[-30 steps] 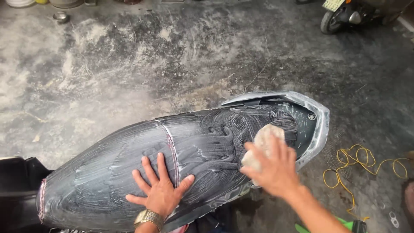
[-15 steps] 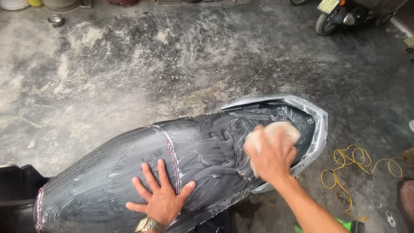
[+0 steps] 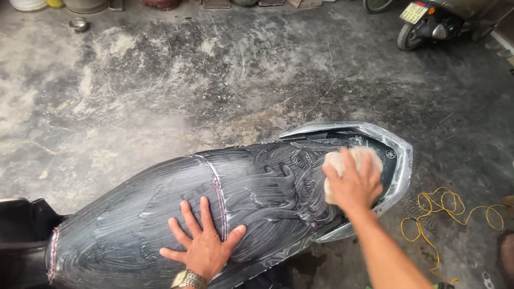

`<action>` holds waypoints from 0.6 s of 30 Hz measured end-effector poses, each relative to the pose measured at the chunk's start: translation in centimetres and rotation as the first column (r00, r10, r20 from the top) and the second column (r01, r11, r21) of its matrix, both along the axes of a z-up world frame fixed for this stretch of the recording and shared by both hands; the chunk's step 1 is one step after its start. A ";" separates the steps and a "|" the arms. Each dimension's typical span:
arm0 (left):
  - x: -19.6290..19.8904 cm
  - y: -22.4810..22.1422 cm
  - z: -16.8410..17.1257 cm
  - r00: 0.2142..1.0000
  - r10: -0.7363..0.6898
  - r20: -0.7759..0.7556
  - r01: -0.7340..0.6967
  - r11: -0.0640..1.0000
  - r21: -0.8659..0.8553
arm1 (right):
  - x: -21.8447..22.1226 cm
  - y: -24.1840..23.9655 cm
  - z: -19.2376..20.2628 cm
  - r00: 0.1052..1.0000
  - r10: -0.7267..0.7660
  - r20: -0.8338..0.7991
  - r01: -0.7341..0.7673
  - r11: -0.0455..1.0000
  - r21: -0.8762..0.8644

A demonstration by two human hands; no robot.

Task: The person scrubs the black seat of a motorcycle with a soapy cloth. They work methodically from the front to the back of the seat, applying pressure to clean the surface.

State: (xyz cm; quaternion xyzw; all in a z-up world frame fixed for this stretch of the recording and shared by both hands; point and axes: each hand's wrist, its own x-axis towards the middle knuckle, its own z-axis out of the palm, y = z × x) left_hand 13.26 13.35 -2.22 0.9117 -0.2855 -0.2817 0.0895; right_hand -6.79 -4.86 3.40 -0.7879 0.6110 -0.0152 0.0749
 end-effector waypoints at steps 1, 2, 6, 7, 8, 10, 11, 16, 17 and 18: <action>-0.1 0.0 -0.3 1.000 0.006 0.014 -0.006 1.000 -0.010 | 1.3 0.9 0.3 0.984 -0.175 0.029 0.173 0.983 0.056; -0.1 0.0 -0.4 0.999 0.012 0.030 -0.011 1.000 -0.021 | 2.6 1.7 0.6 0.937 -0.346 0.051 0.339 0.934 0.116; 0.2 0.0 0.3 0.999 0.030 0.041 -0.031 0.999 0.024 | -1.0 0.0 -0.3 0.849 0.486 -0.208 -0.472 0.874 0.114; 0.3 0.0 1.2 1.000 0.020 0.001 -0.020 0.999 0.042 | -1.6 -1.0 -1.2 0.942 0.321 -0.095 -0.324 0.945 -0.029; -0.1 -0.4 2.1 0.999 0.008 -0.050 -0.005 0.999 0.054 | -2.7 -2.3 -1.8 0.988 0.151 0.034 -0.144 0.978 -0.150; -0.4 -0.2 2.2 0.998 0.025 -0.051 -0.022 0.998 0.055 | 0.1 -0.9 -1.8 0.991 -0.093 0.101 0.099 0.993 -0.056; -0.5 -0.2 2.3 0.999 0.025 -0.046 -0.023 0.998 0.054 | 1.5 -0.2 -1.8 0.925 -0.352 0.145 0.348 0.936 0.052; -4.9 -3.3 -0.2 0.996 0.089 -0.002 -0.081 0.899 -0.431 | 1.3 4.8 -2.7 0.937 0.332 0.106 -0.323 0.942 -0.094; -6.5 -4.4 -1.1 0.995 0.083 0.051 -0.025 0.719 -0.695 | 0.9 5.4 -3.0 0.848 0.506 0.158 -0.486 0.861 -0.151; -9.1 -5.9 0.9 0.993 0.104 0.051 -0.040 0.724 -0.689 | 0.2 4.2 -2.4 0.837 0.522 0.162 -0.504 0.852 -0.144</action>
